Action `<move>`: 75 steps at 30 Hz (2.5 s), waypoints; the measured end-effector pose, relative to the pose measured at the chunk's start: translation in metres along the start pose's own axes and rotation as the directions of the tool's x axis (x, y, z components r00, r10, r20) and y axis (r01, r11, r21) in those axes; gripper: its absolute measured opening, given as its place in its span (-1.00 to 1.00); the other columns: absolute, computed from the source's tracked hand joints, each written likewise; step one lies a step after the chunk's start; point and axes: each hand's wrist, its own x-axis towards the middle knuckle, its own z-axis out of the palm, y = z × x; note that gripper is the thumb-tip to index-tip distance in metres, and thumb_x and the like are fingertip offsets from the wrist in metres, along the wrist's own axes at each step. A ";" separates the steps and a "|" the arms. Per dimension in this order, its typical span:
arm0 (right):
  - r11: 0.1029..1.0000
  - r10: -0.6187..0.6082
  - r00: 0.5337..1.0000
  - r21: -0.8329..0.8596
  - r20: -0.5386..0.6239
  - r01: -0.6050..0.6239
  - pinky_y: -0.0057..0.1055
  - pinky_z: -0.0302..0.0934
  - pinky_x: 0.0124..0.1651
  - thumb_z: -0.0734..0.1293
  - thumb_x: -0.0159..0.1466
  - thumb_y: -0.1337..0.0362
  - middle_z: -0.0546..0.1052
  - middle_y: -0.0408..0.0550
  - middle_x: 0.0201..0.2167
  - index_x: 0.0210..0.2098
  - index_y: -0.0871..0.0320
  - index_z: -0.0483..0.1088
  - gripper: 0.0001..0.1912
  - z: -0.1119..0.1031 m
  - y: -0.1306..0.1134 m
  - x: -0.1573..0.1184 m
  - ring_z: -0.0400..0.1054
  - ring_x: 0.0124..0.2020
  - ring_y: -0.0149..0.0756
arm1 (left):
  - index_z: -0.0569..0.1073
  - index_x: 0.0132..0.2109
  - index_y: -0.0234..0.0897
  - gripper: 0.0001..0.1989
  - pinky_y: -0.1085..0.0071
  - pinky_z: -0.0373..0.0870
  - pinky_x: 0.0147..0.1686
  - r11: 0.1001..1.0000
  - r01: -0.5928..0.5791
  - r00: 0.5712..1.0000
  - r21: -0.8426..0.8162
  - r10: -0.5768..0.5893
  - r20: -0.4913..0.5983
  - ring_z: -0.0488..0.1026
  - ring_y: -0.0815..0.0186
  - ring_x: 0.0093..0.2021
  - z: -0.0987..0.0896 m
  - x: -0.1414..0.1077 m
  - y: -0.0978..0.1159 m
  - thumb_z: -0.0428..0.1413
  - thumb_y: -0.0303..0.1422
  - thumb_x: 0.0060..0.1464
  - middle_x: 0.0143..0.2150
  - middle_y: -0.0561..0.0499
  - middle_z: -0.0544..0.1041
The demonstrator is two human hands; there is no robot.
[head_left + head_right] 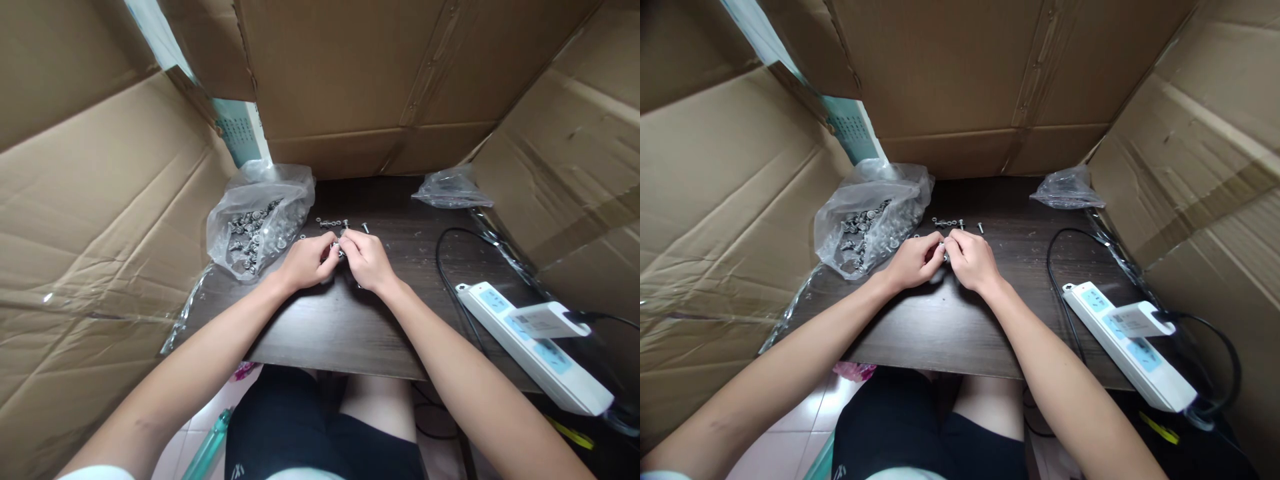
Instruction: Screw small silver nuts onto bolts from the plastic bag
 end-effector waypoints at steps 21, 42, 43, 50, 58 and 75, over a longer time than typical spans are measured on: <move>0.998 -0.060 0.996 0.027 -0.058 0.062 -0.34 0.04 -0.36 0.23 0.25 0.26 0.33 -0.15 -0.46 -0.41 0.08 0.19 -0.88 0.002 0.000 0.001 0.17 -0.45 -0.31 | 0.33 -0.28 -0.23 -0.78 0.37 0.15 -0.41 0.999 -0.017 1.000 0.030 0.017 0.020 0.38 0.29 -0.46 -0.001 0.000 0.000 -0.09 -0.30 0.35 -0.44 0.02 0.46; 0.999 -0.035 0.999 -0.009 0.004 0.035 -0.34 -0.04 -0.37 0.11 0.43 0.16 0.31 -0.15 -0.55 -0.51 0.07 0.06 -0.63 0.004 0.003 0.001 0.13 -0.51 -0.33 | 0.32 -0.31 -0.23 -0.75 0.37 0.19 -0.40 0.999 -0.015 1.000 0.041 0.015 0.012 0.41 0.28 -0.46 0.000 -0.001 -0.002 -0.10 -0.30 0.35 -0.45 0.01 0.46; 0.999 -0.034 0.999 -0.010 0.004 0.034 -0.34 -0.04 -0.37 0.11 0.43 0.16 0.31 -0.15 -0.55 -0.51 0.07 0.06 -0.63 0.004 0.003 0.001 0.13 -0.51 -0.34 | 0.32 -0.31 -0.23 -0.75 0.36 0.18 -0.40 0.999 -0.017 1.000 0.043 0.016 0.013 0.41 0.28 -0.46 0.000 -0.001 -0.003 -0.10 -0.29 0.35 -0.45 0.01 0.46; 1.000 -0.018 1.000 -0.022 0.012 0.018 -0.35 -0.06 -0.37 0.11 0.42 0.14 0.29 -0.15 -0.56 -0.52 0.08 0.05 -0.62 0.004 0.002 0.001 0.10 -0.52 -0.34 | 0.32 -0.32 -0.23 -0.75 0.36 0.16 -0.41 0.999 -0.019 1.000 0.040 0.018 0.013 0.39 0.29 -0.48 0.000 -0.001 -0.003 -0.10 -0.30 0.35 -0.46 0.02 0.45; 0.999 0.027 0.999 -0.047 0.040 -0.025 -0.33 -0.10 -0.40 0.06 0.46 0.04 0.27 -0.14 -0.61 -0.53 0.08 0.11 -0.54 0.003 0.003 0.000 0.09 -0.55 -0.34 | 0.31 -0.32 -0.23 -0.77 0.36 0.14 -0.41 0.999 -0.028 1.000 0.034 0.028 0.002 0.37 0.30 -0.48 0.000 -0.001 -0.002 -0.09 -0.31 0.32 -0.48 0.03 0.44; 0.999 -0.035 0.999 -0.014 -0.022 0.035 -0.32 -0.01 -0.32 0.10 0.47 0.15 0.38 -0.11 -0.44 -0.44 0.08 0.10 -0.66 0.005 0.000 -0.001 0.19 -0.44 -0.30 | 0.28 -0.32 -0.21 -0.74 0.36 0.13 -0.40 0.998 0.030 0.999 0.053 -0.029 -0.019 0.38 0.26 -0.48 0.000 0.000 0.000 -0.12 -0.27 0.35 -0.49 0.02 0.42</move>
